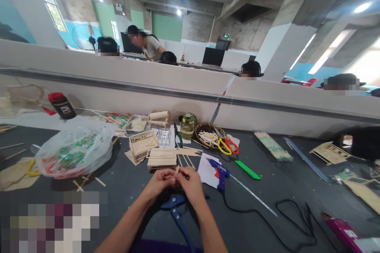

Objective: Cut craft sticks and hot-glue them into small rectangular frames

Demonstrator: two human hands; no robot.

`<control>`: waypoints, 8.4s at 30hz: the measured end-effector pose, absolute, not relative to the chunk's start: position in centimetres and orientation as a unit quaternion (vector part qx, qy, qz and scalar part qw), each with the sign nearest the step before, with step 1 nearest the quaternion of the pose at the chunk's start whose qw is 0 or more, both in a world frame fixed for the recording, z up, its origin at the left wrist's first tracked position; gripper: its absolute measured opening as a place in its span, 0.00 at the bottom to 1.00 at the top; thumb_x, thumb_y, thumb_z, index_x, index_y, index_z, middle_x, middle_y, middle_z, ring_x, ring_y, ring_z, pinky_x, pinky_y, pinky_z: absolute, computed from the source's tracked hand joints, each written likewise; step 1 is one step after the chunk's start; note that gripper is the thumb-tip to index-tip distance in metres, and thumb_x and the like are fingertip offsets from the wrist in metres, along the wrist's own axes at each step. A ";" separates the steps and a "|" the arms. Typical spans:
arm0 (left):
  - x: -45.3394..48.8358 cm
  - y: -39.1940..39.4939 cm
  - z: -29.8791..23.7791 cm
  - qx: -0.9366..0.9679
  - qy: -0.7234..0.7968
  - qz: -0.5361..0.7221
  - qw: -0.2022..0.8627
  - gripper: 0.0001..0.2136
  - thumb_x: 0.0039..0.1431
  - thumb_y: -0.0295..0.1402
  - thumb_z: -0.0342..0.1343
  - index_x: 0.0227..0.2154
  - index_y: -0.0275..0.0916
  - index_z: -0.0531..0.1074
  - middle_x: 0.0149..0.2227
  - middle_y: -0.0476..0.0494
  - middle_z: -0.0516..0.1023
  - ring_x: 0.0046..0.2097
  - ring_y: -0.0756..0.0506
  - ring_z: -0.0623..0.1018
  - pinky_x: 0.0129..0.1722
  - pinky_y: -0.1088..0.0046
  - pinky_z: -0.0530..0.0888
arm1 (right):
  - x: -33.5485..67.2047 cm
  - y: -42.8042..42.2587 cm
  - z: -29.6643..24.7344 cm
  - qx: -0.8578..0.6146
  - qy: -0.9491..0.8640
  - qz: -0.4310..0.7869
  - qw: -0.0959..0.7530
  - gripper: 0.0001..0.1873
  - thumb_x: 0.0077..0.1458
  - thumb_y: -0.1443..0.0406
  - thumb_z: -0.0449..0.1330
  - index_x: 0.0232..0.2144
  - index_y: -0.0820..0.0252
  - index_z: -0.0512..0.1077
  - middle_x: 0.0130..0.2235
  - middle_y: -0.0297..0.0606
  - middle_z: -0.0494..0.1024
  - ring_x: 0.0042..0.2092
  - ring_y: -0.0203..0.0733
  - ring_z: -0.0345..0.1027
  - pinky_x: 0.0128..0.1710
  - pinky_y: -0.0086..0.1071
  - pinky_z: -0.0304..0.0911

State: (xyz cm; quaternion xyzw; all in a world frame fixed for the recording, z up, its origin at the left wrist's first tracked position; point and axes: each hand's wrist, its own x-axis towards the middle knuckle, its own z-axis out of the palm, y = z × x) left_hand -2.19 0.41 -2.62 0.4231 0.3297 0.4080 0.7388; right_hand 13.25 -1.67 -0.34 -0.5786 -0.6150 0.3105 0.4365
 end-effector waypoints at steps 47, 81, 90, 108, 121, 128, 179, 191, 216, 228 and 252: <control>-3.0 0.6 -2.0 0.592 0.324 0.330 0.660 0.17 0.50 0.44 0.61 0.27 0.31 0.79 0.27 0.39 0.79 0.29 0.47 0.73 0.32 0.73 0.66 | 13.4 -1.2 0.5 -0.501 -0.498 0.557 0.437 0.19 0.45 0.51 0.65 0.21 0.63 0.74 0.18 0.30 0.71 0.20 0.35 0.67 0.20 0.27 0.61; -4.6 1.0 -0.1 0.447 0.400 0.440 0.668 0.16 0.38 0.40 0.69 0.24 0.30 0.76 0.21 0.44 0.76 0.22 0.53 0.69 0.25 0.77 0.64 | 10.7 2.0 2.4 -0.477 -0.491 0.578 0.445 0.19 0.43 0.52 0.67 0.24 0.64 0.74 0.18 0.29 0.70 0.19 0.30 0.60 0.18 0.25 0.56; -4.4 2.3 0.4 0.443 0.418 0.453 0.651 0.15 0.38 0.41 0.68 0.21 0.31 0.76 0.18 0.47 0.74 0.20 0.53 0.68 0.24 0.77 0.61 | 11.0 4.3 1.9 -0.486 -0.522 0.584 0.388 0.21 0.39 0.50 0.67 0.23 0.61 0.69 0.17 0.29 0.71 0.17 0.31 0.57 0.14 0.24 0.52; -2.6 3.6 0.6 0.378 0.299 0.430 0.763 0.17 0.51 0.43 0.63 0.29 0.31 0.74 0.28 0.38 0.79 0.27 0.48 0.77 0.28 0.75 0.70 | 12.3 4.6 3.2 -0.470 -0.464 0.609 0.440 0.19 0.40 0.54 0.69 0.25 0.62 0.70 0.18 0.28 0.69 0.18 0.30 0.59 0.17 0.24 0.48; -2.5 2.8 0.7 0.329 0.251 0.423 0.806 0.14 0.47 0.40 0.66 0.27 0.31 0.75 0.23 0.43 0.77 0.22 0.50 0.75 0.28 0.73 0.73 | 12.7 4.0 4.0 -0.428 -0.479 0.640 0.422 0.16 0.46 0.55 0.67 0.25 0.62 0.73 0.19 0.29 0.69 0.18 0.26 0.51 0.17 0.23 0.45; -1.0 2.5 -1.0 0.517 0.377 0.461 0.615 0.13 0.48 0.40 0.63 0.27 0.33 0.80 0.25 0.43 0.79 0.29 0.47 0.75 0.33 0.74 0.68 | 14.6 2.4 3.6 -0.501 -0.616 0.455 0.404 0.13 0.49 0.54 0.64 0.29 0.58 0.78 0.29 0.37 0.74 0.27 0.37 0.65 0.23 0.28 0.57; -2.3 0.0 -0.7 0.397 0.210 0.308 0.839 0.20 0.40 0.45 0.69 0.27 0.29 0.77 0.26 0.40 0.77 0.22 0.52 0.72 0.25 0.75 0.70 | 14.8 -0.7 2.0 -0.371 -0.516 0.608 0.476 0.08 0.46 0.61 0.67 0.25 0.62 0.78 0.23 0.31 0.70 0.21 0.31 0.62 0.18 0.24 0.58; -1.7 0.5 -0.2 0.501 0.321 0.363 0.717 0.22 0.44 0.49 0.64 0.24 0.30 0.77 0.23 0.41 0.77 0.23 0.50 0.71 0.27 0.74 0.68 | 13.9 -1.3 2.1 -0.515 -0.541 0.464 0.476 0.18 0.50 0.52 0.62 0.26 0.62 0.77 0.22 0.31 0.69 0.19 0.31 0.59 0.19 0.26 0.56; -1.3 2.4 -4.8 0.686 0.466 0.291 0.477 0.12 0.51 0.35 0.54 0.34 0.39 0.81 0.30 0.50 0.80 0.34 0.46 0.75 0.35 0.76 0.68 | 14.3 -0.4 -1.5 -0.530 -0.686 0.282 0.411 0.11 0.56 0.61 0.58 0.29 0.57 0.79 0.28 0.38 0.76 0.32 0.40 0.70 0.32 0.30 0.63; -0.8 1.8 -3.5 0.596 0.393 0.388 0.583 0.13 0.46 0.40 0.59 0.27 0.33 0.80 0.24 0.46 0.76 0.28 0.49 0.70 0.31 0.75 0.67 | 14.6 -1.0 -0.5 -0.507 -0.657 0.315 0.460 0.11 0.55 0.60 0.59 0.29 0.56 0.80 0.30 0.38 0.78 0.33 0.40 0.72 0.33 0.30 0.65; -2.4 1.9 -3.0 0.581 0.417 0.416 0.562 0.12 0.49 0.39 0.59 0.25 0.33 0.79 0.27 0.43 0.79 0.31 0.47 0.74 0.32 0.74 0.68 | 16.6 -6.8 -1.6 -0.555 -0.759 0.216 0.262 0.38 0.42 0.50 0.67 0.55 0.53 0.68 0.50 0.46 0.75 0.50 0.55 0.67 0.50 0.43 0.62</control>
